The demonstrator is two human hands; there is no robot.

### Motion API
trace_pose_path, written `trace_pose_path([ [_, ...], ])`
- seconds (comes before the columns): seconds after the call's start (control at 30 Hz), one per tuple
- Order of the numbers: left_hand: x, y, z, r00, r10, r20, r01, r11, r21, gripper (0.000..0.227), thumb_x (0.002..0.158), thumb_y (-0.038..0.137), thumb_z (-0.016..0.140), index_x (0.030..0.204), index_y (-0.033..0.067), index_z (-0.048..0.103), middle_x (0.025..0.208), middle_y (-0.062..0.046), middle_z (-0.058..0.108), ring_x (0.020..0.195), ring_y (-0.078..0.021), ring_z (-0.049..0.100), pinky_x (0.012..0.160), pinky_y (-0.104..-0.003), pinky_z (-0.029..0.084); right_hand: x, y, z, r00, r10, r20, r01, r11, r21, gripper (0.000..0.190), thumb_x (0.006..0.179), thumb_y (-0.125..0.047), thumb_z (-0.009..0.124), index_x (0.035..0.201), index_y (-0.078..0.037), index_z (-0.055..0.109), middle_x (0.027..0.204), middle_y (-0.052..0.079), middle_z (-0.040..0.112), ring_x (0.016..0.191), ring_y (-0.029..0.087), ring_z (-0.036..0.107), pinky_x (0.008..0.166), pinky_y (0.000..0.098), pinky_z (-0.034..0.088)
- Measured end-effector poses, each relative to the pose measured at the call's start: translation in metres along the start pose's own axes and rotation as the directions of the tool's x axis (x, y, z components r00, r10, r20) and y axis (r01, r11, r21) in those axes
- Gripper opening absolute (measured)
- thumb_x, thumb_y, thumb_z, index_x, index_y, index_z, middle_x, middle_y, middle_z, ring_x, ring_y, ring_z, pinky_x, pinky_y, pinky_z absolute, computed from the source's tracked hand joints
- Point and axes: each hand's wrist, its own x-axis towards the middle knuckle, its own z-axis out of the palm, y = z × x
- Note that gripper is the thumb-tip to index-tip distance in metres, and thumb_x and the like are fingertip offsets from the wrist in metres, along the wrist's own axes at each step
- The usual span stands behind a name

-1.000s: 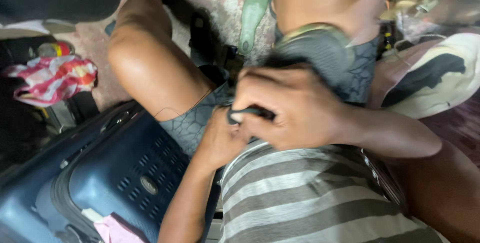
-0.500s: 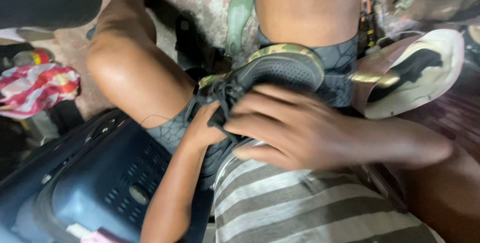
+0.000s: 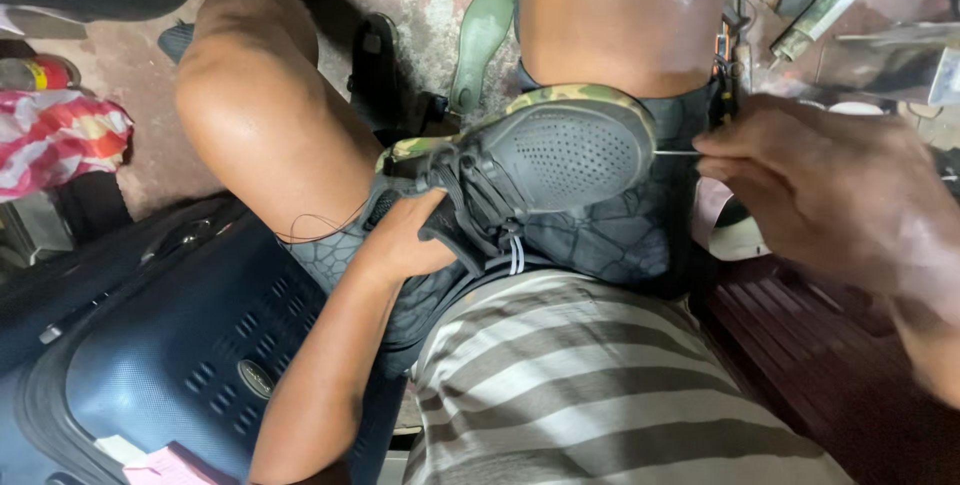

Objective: The person sits on the floor and sews a black sneaker using a needle and thread. They repeatedly pass the needle through the shoe's upper and pull the thread to secure stitches.

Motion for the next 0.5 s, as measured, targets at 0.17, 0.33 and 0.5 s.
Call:
trace_pose_path([
  [0.17,0.005,-0.005,-0.005,0.996,0.084,-0.018,-0.085,0.995,-0.057,0.055,0.078,0.039,0.071,0.126,0.0132,0.066,0.122,-0.017,0.071,0.116,-0.0358,0.067,0.094,-0.040,0.053,0.017,-0.017,-0.007,0.956,-0.288,0.061,0.278,0.814,-0.510,0.019,0.103,-0.019,0.059,0.090,-0.007,0.068,0.063,0.001,0.059,0.035,0.011,0.042,0.029,0.0288,0.032],
  [0.33,0.015,-0.010,-0.004,0.971,0.227,-0.075,-0.234,0.967,-0.099,0.056,0.080,0.036,0.072,0.130,0.0107,0.064,0.127,-0.018,0.069,0.121,-0.0346,0.064,0.100,-0.041,0.049,0.032,-0.017,-0.014,0.986,0.022,0.165,0.019,0.969,-0.245,0.017,0.101,-0.021,0.056,0.089,-0.010,0.059,0.058,0.002,0.050,0.039,0.015,0.044,0.040,0.0309,0.039],
  [0.5,0.019,-0.021,-0.006,0.941,0.320,-0.105,-0.330,0.940,-0.087,0.058,0.082,0.032,0.073,0.134,0.0083,0.062,0.133,-0.018,0.066,0.127,-0.0334,0.061,0.106,-0.041,0.045,0.038,-0.023,-0.017,0.987,-0.107,0.123,0.133,0.962,-0.237,0.009,0.098,-0.009,0.060,0.089,-0.006,0.060,0.063,0.004,0.055,0.049,0.015,0.052,0.043,0.0300,0.045],
])
